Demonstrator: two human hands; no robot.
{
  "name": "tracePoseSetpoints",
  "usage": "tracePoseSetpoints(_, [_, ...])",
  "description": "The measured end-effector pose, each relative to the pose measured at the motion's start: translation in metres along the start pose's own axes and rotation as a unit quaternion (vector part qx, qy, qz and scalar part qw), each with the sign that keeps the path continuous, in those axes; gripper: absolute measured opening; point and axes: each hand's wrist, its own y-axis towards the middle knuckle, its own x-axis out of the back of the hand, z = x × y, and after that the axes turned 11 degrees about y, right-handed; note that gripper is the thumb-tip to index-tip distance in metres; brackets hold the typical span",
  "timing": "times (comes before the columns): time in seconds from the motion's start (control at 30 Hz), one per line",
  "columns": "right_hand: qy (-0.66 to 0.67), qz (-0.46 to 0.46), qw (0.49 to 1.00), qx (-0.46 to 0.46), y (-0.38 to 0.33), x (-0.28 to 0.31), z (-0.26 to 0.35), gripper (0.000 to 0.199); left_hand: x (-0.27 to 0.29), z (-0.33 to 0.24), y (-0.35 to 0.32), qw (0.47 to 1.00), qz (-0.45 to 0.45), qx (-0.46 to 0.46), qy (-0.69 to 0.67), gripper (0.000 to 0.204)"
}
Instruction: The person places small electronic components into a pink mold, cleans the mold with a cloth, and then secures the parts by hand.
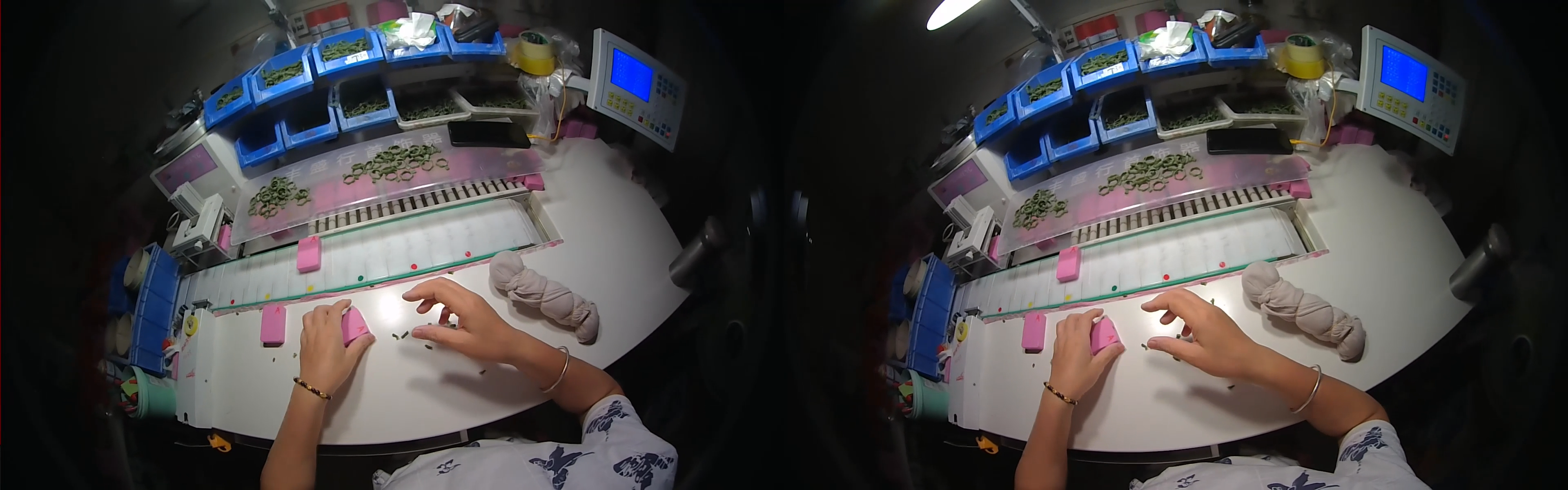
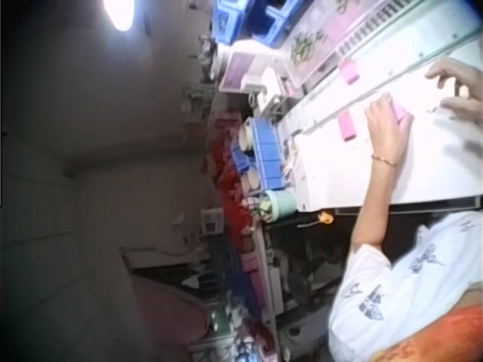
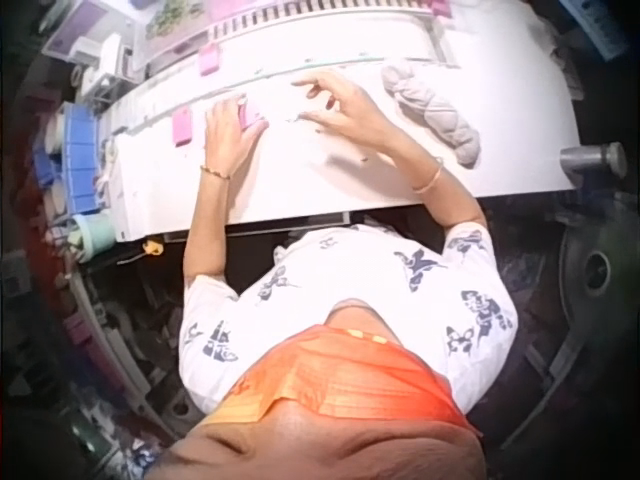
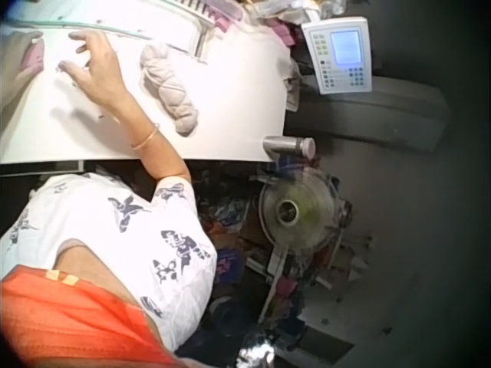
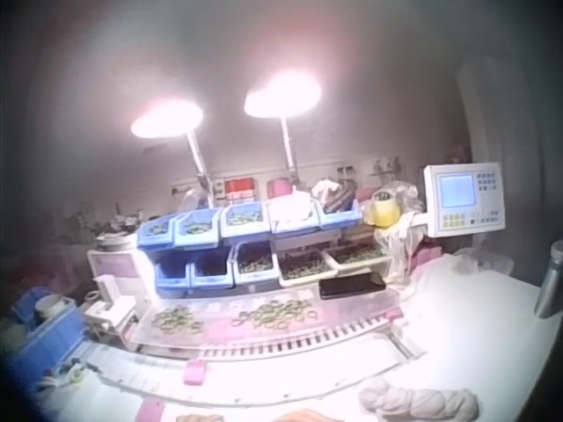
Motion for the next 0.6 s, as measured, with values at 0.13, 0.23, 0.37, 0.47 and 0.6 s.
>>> tracePoseSetpoints(0.13, [0.032, -0.011, 0.999, -0.029, -0.001, 0.006, -0.011, 0.043, -0.008, 0.005, 0.008, 0.995, 0.040, 0.047, -0.073, 0.062])
tracePoseSetpoints(0.23, [0.068, -0.006, 0.997, -0.044, 0.001, 0.010, -0.019, 0.049, -0.005, -0.017, 0.016, 0.840, 0.144, 0.137, -0.504, 0.069])
tracePoseSetpoints(0.37, [0.149, -0.012, 0.988, -0.043, 0.001, 0.006, -0.004, 0.059, 0.005, -0.060, 0.020, 0.892, 0.103, -0.035, -0.439, 0.079])
tracePoseSetpoints(0.47, [0.112, 0.006, 0.994, -0.011, -0.002, 0.009, -0.007, 0.063, -0.003, -0.076, 0.028, 0.870, 0.140, -0.109, -0.461, 0.089])
tracePoseSetpoints(0.6, [0.005, -0.005, 0.998, 0.057, 0.000, 0.021, 0.002, 0.056, -0.005, -0.067, 0.048, 0.826, 0.201, -0.165, -0.500, 0.099])
